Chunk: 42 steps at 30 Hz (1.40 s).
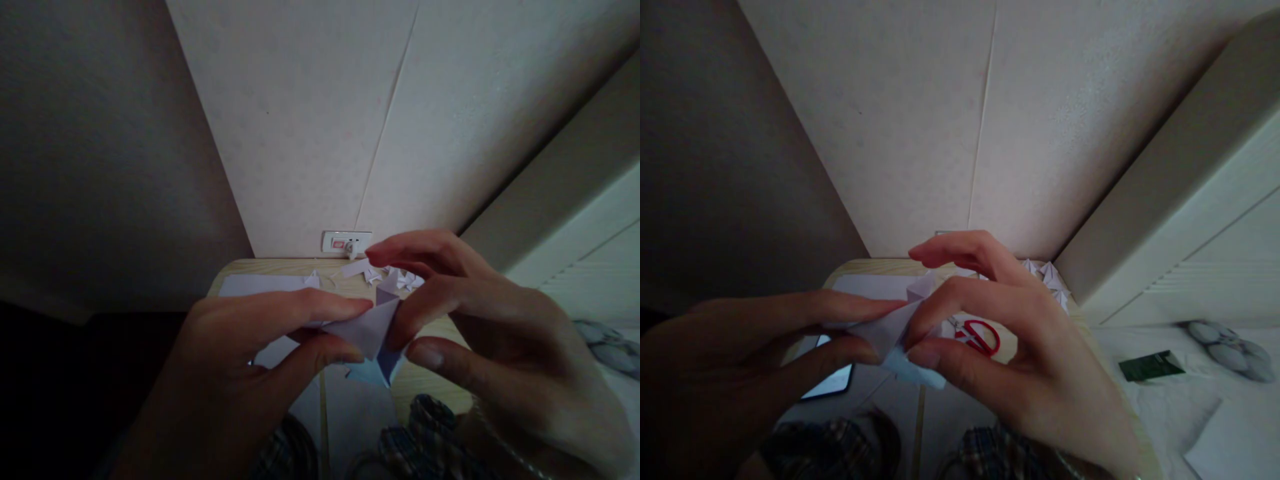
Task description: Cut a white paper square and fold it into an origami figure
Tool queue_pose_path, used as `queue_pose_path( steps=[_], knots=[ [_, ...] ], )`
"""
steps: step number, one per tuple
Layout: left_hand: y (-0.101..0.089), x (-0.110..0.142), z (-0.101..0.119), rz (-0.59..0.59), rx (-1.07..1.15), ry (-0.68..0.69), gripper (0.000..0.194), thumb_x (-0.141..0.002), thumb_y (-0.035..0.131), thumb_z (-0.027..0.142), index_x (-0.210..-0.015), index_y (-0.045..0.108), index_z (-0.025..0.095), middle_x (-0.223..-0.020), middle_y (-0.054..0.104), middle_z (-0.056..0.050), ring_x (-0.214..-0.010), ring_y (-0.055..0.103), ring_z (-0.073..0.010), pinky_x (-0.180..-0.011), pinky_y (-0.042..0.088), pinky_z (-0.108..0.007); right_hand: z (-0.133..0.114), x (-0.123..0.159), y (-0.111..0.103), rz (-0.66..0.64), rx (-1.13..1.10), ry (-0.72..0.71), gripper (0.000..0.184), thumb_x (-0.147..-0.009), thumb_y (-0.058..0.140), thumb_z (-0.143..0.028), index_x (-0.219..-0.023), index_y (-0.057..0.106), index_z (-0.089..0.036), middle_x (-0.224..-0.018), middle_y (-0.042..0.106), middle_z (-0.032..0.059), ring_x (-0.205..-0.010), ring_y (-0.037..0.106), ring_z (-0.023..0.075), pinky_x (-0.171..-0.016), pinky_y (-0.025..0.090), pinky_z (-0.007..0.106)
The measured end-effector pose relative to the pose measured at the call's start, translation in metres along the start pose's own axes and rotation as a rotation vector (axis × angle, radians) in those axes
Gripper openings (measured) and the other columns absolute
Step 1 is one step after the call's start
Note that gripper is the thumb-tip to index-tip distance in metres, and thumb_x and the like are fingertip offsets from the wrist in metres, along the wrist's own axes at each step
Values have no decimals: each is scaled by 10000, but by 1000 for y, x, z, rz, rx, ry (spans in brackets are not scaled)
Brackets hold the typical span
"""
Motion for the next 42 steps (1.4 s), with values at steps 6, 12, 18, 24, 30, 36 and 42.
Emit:
queue_pose_path(
  steps=[6,12,18,24,30,36,42],
  knots=[
    [1,2,2,-32,-5,-21,175,-808,728,270,-873,775,425,-877,801,203,-723,759,-95,-825,595,-166,0,0,0,-23,-20,10,116,-915,645,-262,-804,665,-288,-1281,595,-72,-1175,608,136,-952,537,204],
    [2,0,6,-73,-153,45,166,-847,682,247,-929,768,364,-955,806,177,-769,776,-105,-808,596,-148,-5,0,7,55,73,61,137,-915,616,-240,-782,634,-265,-1284,587,-40,-1194,599,162,-970,531,248],
    [4,4,7,-73,-235,53,200,-917,597,283,-1021,761,332,-1049,801,113,-894,782,-151,-864,607,-208,-5,0,11,169,80,104,149,-870,610,-149,-788,646,-268,-1289,589,-26,-1244,573,217,-981,540,333],
    [-1,4,13,-25,-255,107,174,-889,615,285,-953,777,290,-955,818,95,-772,791,-161,-777,631,-204,-6,-3,10,159,67,88,142,-865,625,-159,-764,642,-258,-1281,603,-11,-1226,594,239,-965,557,350],
    [2,5,7,-39,-164,52,192,-862,645,245,-997,757,324,-1026,807,119,-859,784,-149,-824,614,-190,-8,-5,11,154,76,76,132,-859,616,-160,-773,636,-259,-1257,615,-14,-1200,611,220,-925,566,322],
    [3,6,7,-127,-168,56,269,-903,572,207,-1090,733,313,-1106,794,77,-961,769,-174,-896,611,-250,-9,-3,11,185,112,71,133,-867,609,-155,-799,628,-267,-1268,619,14,-1196,615,251,-949,571,370],
    [6,6,19,-161,-122,228,243,-916,557,204,-1068,724,292,-1060,806,46,-897,768,-151,-789,613,-193,-8,-2,11,175,162,83,98,-893,603,-213,-809,632,-254,-1316,600,33,-1211,603,289,-961,554,440]
  ],
)
Point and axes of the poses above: each hand's wrist, its own x-axis away from the middle knuckle, its own y-axis out of the palm, z = x × y, the point moved 6 cm from there along -x, towards the middle knuckle
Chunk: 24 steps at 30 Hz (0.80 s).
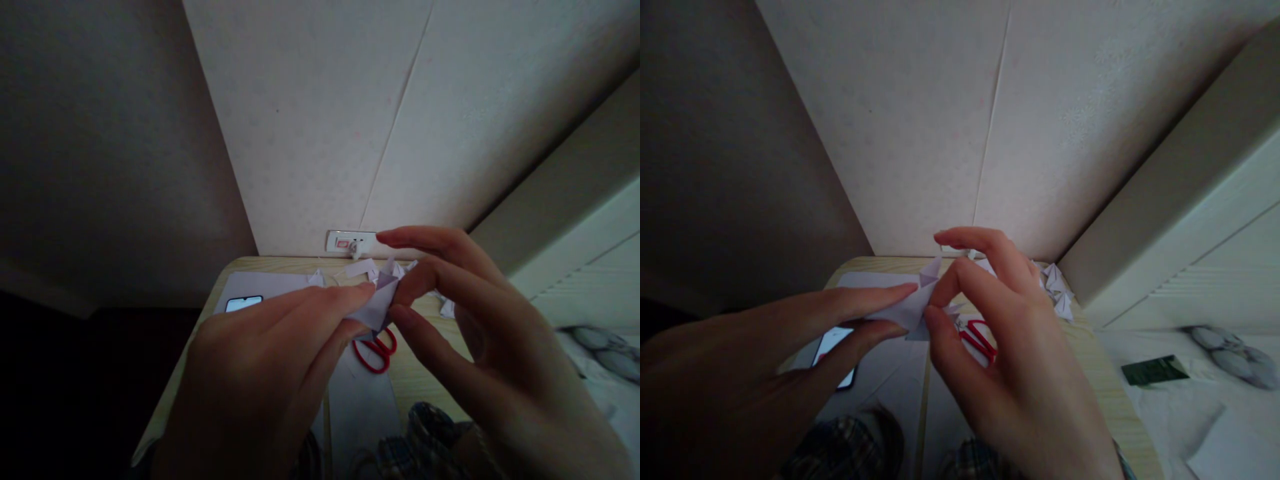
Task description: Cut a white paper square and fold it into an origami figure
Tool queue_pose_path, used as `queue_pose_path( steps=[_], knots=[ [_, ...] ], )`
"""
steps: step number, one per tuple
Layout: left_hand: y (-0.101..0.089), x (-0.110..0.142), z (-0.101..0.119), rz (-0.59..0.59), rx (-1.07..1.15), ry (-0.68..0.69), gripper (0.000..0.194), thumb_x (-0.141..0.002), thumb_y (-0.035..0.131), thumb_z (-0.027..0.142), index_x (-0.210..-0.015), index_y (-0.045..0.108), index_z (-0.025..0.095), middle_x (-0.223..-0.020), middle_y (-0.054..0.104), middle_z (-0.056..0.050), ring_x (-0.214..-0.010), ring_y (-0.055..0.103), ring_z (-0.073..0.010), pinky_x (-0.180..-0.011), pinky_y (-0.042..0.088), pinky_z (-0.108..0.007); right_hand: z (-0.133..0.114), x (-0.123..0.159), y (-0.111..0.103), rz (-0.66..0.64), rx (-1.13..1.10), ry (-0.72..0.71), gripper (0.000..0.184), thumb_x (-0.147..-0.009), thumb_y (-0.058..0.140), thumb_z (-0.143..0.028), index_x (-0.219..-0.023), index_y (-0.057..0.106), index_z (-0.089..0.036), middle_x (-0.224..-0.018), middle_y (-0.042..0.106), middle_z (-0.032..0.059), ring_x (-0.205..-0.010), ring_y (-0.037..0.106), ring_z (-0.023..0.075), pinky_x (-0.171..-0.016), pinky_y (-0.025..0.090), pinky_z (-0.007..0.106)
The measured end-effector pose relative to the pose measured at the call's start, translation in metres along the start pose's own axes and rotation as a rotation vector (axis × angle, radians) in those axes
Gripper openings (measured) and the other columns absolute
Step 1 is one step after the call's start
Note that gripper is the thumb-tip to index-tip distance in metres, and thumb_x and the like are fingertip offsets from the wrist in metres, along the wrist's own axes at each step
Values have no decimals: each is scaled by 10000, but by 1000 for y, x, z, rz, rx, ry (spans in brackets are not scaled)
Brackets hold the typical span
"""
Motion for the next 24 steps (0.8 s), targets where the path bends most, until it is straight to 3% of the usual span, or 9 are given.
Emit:
queue_pose_path(
  steps=[3,5,6,7,11,16,20,23,24],
  knots=[
    [-5,3,4,110,-27,64,245,-921,528,223,-1040,727,302,-1028,809,30,-874,770,-165,-777,616,-211,0,0,0,15,30,7,94,-903,611,-242,-814,638,-254,-1300,609,35,-1181,616,279,-946,547,440],
    [1,4,1,17,-42,-5,225,-934,550,230,-1068,710,312,-972,811,53,-852,771,-148,-742,613,-182,1,1,0,25,41,15,70,-899,630,-261,-834,655,-260,-1265,628,37,-1153,625,279,-940,539,448],
    [-2,5,1,56,-52,-24,200,-942,555,257,-1067,704,304,-970,809,55,-853,769,-143,-752,611,-177,1,2,-1,35,42,18,54,-897,640,-266,-848,664,-265,-1240,640,35,-1135,629,277,-938,534,450],
    [1,6,0,7,-67,-44,201,-941,569,255,-1097,689,296,-1012,806,56,-889,766,-139,-783,607,-175,0,3,-2,51,40,18,42,-896,646,-266,-862,671,-272,-1210,651,29,-1115,635,271,-932,531,445],
    [-4,7,6,144,-124,-25,186,-966,526,301,-1078,673,287,-1021,807,54,-887,769,-153,-756,625,-209,-3,6,-5,109,49,6,45,-897,659,-273,-860,679,-289,-1121,686,3,-1037,655,240,-883,536,396],
    [-1,7,5,157,-43,-86,151,-934,584,241,-1034,676,308,-983,803,83,-885,766,-154,-715,627,-213,-11,7,-8,157,109,-52,44,-890,664,-248,-867,674,-283,-1005,724,-12,-961,678,219,-1025,469,420],
    [2,7,1,153,36,-109,191,-903,621,204,-1048,674,316,-962,798,105,-912,759,-130,-715,611,-181,-13,7,-8,147,107,-89,76,-913,621,-231,-869,661,-279,-974,741,-20,-922,688,201,-967,502,382],
    [-4,4,7,243,-6,-32,133,-873,631,226,-970,682,302,-914,803,89,-879,769,-143,-633,610,-175,-13,7,-9,150,102,-89,85,-918,616,-236,-859,664,-275,-936,747,-19,-944,697,205,-922,526,361],
    [-8,3,13,312,-33,58,129,-878,612,215,-928,689,305,-822,797,95,-778,771,-123,-553,584,-152,-14,8,-9,157,95,-94,84,-915,622,-236,-856,667,-274,-912,748,-20,-932,702,205,-928,528,364]
  ],
)
Point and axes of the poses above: each hand's wrist, its own x-axis away from the middle knuckle, its own y-axis out of the palm, z = x × y, the point moved 6 cm from there along -x, towards the middle knuckle
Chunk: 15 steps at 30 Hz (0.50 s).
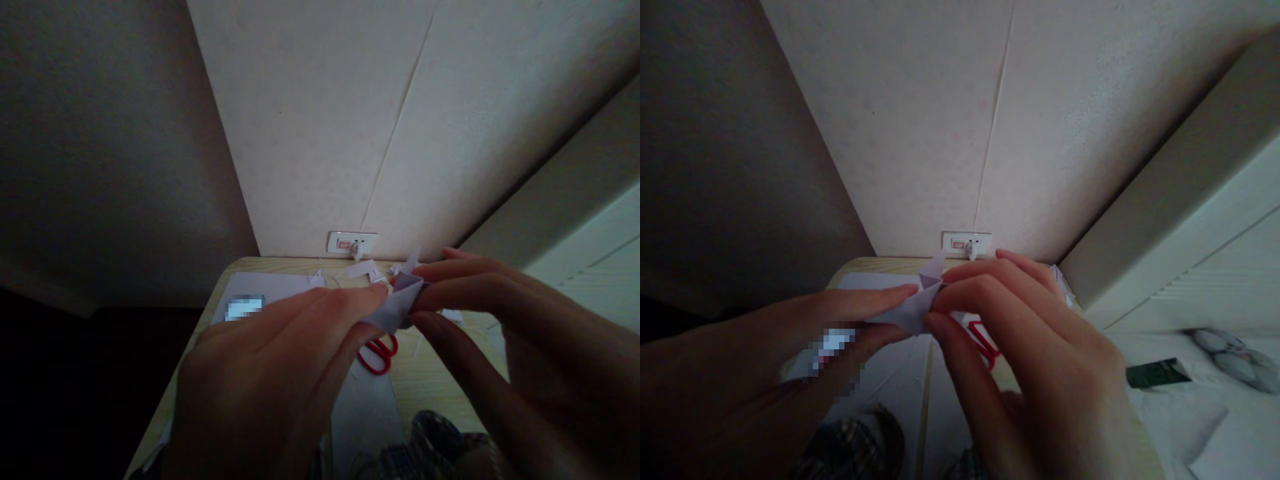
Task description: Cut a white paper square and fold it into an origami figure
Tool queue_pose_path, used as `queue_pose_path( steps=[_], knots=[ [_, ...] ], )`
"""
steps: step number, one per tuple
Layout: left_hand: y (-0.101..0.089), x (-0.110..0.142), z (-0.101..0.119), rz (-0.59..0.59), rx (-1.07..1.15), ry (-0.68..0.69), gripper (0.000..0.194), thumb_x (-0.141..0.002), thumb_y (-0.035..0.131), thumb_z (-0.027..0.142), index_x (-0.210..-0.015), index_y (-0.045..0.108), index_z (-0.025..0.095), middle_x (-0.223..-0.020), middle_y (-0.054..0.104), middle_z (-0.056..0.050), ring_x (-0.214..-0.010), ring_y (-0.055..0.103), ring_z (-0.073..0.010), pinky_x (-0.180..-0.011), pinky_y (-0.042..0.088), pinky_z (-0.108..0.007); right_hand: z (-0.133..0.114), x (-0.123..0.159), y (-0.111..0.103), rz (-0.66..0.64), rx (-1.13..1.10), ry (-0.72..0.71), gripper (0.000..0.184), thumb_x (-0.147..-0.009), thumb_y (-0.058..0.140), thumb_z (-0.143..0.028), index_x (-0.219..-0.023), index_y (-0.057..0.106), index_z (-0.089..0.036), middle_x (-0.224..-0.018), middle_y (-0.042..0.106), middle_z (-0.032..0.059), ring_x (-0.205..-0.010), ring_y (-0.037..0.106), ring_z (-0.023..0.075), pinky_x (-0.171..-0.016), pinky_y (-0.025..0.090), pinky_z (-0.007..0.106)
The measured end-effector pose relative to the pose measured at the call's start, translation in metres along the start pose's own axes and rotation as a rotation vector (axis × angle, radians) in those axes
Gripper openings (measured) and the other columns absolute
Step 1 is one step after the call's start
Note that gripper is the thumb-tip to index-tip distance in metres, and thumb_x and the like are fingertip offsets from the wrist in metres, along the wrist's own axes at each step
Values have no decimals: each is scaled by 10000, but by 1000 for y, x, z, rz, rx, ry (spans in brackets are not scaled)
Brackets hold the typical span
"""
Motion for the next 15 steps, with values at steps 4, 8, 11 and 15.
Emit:
queue_pose_path(
  steps=[4,8,11,15],
  knots=[
    [-4,-7,12,81,-62,118,227,-910,529,169,-917,720,292,-712,783,78,-640,758,-109,-497,569,-132,6,4,-2,52,-62,102,41,-873,686,-273,-895,660,-297,-897,748,-17,-881,718,222,-862,570,383],
    [1,-4,5,-43,-91,49,209,-910,588,166,-1015,719,290,-977,818,84,-872,775,-111,-677,602,-111,12,6,-3,108,-197,154,233,-804,764,-228,-966,614,-301,-941,723,-2,-943,707,227,-696,601,305],
    [3,0,-8,-141,-48,-121,178,-911,629,232,-1033,697,342,-997,804,156,-751,767,-93,-762,611,-143,16,2,1,45,-237,162,213,-829,747,-222,-973,608,-292,-930,704,-11,-900,696,190,-680,593,265],
    [6,1,-13,-205,-29,-177,196,-898,617,209,-1016,722,325,-1024,805,132,-795,777,-128,-769,621,-182,19,-2,4,-25,-261,163,117,-893,685,-244,-970,616,-298,-898,692,-34,-841,691,138,-703,591,220]
  ],
)
Point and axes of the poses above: each hand's wrist, its own x-axis away from the middle knuckle, its own y-axis out of the palm, z = x × y, the point moved 6 cm from there along -x, towards the middle knuckle
